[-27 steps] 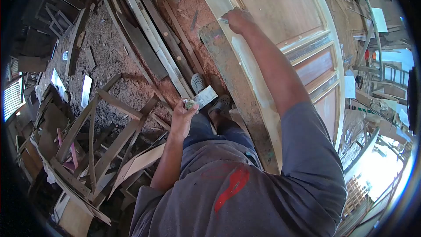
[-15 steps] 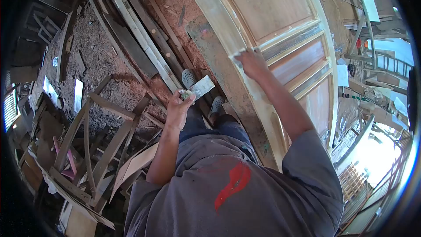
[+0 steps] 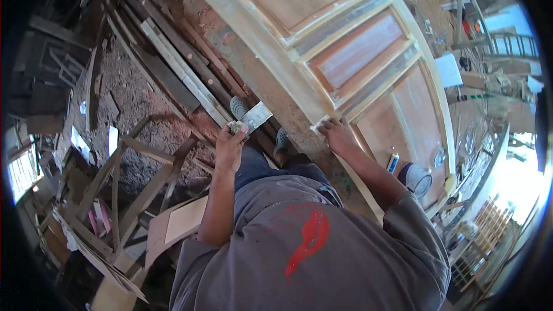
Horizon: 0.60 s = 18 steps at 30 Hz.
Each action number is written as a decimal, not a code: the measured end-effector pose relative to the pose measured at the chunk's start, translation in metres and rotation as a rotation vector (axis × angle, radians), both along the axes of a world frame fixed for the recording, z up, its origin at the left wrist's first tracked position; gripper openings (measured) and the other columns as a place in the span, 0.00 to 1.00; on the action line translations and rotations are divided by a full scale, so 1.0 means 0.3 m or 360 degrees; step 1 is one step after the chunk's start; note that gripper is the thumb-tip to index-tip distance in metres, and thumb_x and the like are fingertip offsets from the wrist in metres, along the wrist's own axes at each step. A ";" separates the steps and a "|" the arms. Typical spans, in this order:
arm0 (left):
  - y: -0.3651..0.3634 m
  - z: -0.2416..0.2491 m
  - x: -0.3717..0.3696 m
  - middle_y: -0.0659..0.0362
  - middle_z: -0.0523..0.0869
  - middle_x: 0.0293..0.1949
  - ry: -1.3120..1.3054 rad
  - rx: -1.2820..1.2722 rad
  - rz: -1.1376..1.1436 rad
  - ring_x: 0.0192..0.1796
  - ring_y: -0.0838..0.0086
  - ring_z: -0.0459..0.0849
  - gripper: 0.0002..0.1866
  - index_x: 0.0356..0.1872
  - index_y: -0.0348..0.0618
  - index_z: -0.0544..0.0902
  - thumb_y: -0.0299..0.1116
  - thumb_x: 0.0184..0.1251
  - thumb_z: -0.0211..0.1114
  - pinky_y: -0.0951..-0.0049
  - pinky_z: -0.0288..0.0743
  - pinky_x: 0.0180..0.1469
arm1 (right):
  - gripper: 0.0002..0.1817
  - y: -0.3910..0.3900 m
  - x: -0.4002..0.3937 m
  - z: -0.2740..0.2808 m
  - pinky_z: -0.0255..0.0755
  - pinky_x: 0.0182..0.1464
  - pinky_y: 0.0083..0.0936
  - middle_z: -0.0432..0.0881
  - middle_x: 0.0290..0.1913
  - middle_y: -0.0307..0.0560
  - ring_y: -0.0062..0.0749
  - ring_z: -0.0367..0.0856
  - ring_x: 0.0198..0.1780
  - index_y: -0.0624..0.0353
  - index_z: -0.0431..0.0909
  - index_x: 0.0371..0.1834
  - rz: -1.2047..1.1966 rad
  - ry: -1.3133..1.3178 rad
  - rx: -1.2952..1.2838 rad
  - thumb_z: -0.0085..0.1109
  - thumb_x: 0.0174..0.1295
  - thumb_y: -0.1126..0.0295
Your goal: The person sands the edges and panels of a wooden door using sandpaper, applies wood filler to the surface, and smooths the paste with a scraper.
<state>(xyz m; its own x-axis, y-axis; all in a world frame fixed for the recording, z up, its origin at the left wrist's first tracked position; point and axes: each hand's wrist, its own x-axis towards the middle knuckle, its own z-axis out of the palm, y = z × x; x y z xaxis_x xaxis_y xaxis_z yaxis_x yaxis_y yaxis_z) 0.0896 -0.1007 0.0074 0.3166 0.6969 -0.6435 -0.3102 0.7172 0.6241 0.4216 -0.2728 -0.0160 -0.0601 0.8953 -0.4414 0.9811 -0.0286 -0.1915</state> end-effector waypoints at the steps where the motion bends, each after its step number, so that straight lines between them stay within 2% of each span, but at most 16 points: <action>1: -0.016 -0.002 0.021 0.65 0.87 0.46 0.0050 0.0049 -0.0051 0.46 0.79 0.85 0.15 0.53 0.46 0.80 0.27 0.71 0.76 0.75 0.78 0.48 | 0.21 -0.057 0.007 -0.007 0.64 0.70 0.44 0.87 0.61 0.37 0.33 0.78 0.69 0.44 0.89 0.60 -0.0030 0.0024 0.0028 0.58 0.65 0.68; 2: -0.024 -0.004 0.038 0.65 0.87 0.46 0.0097 0.0098 -0.0103 0.46 0.79 0.85 0.16 0.54 0.45 0.80 0.27 0.71 0.76 0.76 0.78 0.48 | 0.20 -0.112 0.022 -0.009 0.64 0.71 0.43 0.88 0.60 0.38 0.33 0.78 0.69 0.44 0.89 0.59 -0.0062 0.0044 0.0055 0.58 0.65 0.67; 3: -0.025 -0.003 0.059 0.65 0.88 0.46 0.0139 0.0153 -0.0161 0.45 0.79 0.86 0.16 0.55 0.45 0.80 0.27 0.71 0.76 0.76 0.78 0.47 | 0.21 -0.136 0.027 0.026 0.64 0.73 0.45 0.88 0.62 0.41 0.35 0.78 0.70 0.45 0.90 0.58 -0.0129 0.0106 0.0050 0.62 0.60 0.71; 6: -0.018 0.034 0.138 0.62 0.89 0.50 0.0144 0.0108 -0.0235 0.51 0.75 0.87 0.15 0.55 0.45 0.81 0.26 0.72 0.75 0.75 0.78 0.51 | 0.27 -0.251 0.035 0.118 0.72 0.68 0.45 0.88 0.63 0.44 0.43 0.83 0.65 0.48 0.90 0.59 -0.0629 0.0461 0.0242 0.65 0.52 0.76; 7: -0.010 0.053 0.172 0.64 0.88 0.48 0.0102 0.0133 -0.0268 0.49 0.76 0.86 0.15 0.55 0.46 0.81 0.28 0.71 0.75 0.76 0.77 0.48 | 0.27 -0.304 0.042 0.126 0.78 0.62 0.39 0.90 0.59 0.47 0.43 0.88 0.57 0.54 0.89 0.62 -0.0920 0.0792 0.0393 0.66 0.55 0.79; 10: 0.045 0.021 0.273 0.64 0.87 0.46 0.0261 0.0234 -0.0435 0.46 0.77 0.85 0.15 0.54 0.46 0.81 0.28 0.71 0.75 0.75 0.76 0.45 | 0.20 -0.461 0.029 0.154 0.80 0.57 0.29 0.91 0.54 0.47 0.34 0.88 0.52 0.61 0.87 0.62 -0.2042 0.1221 0.0267 0.66 0.66 0.76; 11: 0.052 0.030 0.321 0.64 0.86 0.45 0.0240 0.0244 -0.0447 0.44 0.78 0.83 0.13 0.52 0.46 0.81 0.28 0.72 0.75 0.75 0.75 0.43 | 0.16 -0.557 0.021 0.064 0.77 0.58 0.25 0.89 0.53 0.45 0.26 0.85 0.53 0.66 0.86 0.60 -0.2301 0.1604 0.0523 0.65 0.73 0.73; 14: 0.104 -0.039 0.446 0.65 0.86 0.45 0.0273 0.0330 -0.0699 0.45 0.80 0.83 0.14 0.53 0.45 0.82 0.31 0.72 0.76 0.76 0.76 0.45 | 0.18 -0.713 -0.011 0.113 0.78 0.62 0.28 0.89 0.55 0.47 0.31 0.87 0.56 0.68 0.84 0.63 -0.2542 0.1738 0.0753 0.62 0.71 0.76; 17: 0.133 -0.026 0.633 0.65 0.86 0.43 0.0228 0.0408 -0.1010 0.41 0.81 0.81 0.14 0.50 0.44 0.83 0.35 0.72 0.77 0.77 0.75 0.45 | 0.22 -0.828 -0.092 0.006 0.76 0.66 0.33 0.88 0.58 0.48 0.38 0.86 0.59 0.69 0.81 0.65 -0.3160 0.2600 0.1449 0.62 0.67 0.78; 18: 0.116 -0.021 0.687 0.65 0.86 0.43 0.0221 0.0403 -0.1103 0.40 0.81 0.81 0.14 0.50 0.44 0.83 0.36 0.72 0.77 0.77 0.75 0.45 | 0.23 -0.871 -0.139 -0.002 0.76 0.66 0.34 0.88 0.59 0.49 0.39 0.87 0.59 0.70 0.80 0.66 -0.3262 0.2584 0.1602 0.61 0.67 0.78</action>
<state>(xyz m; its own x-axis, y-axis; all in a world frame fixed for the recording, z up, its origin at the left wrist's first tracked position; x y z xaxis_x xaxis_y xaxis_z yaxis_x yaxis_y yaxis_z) 0.2957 -0.0661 0.0013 0.6643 0.4997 -0.5559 0.2540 0.5486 0.7966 0.3800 -0.5342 -0.0166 0.7621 0.1466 -0.6306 -0.6367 0.3466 -0.6889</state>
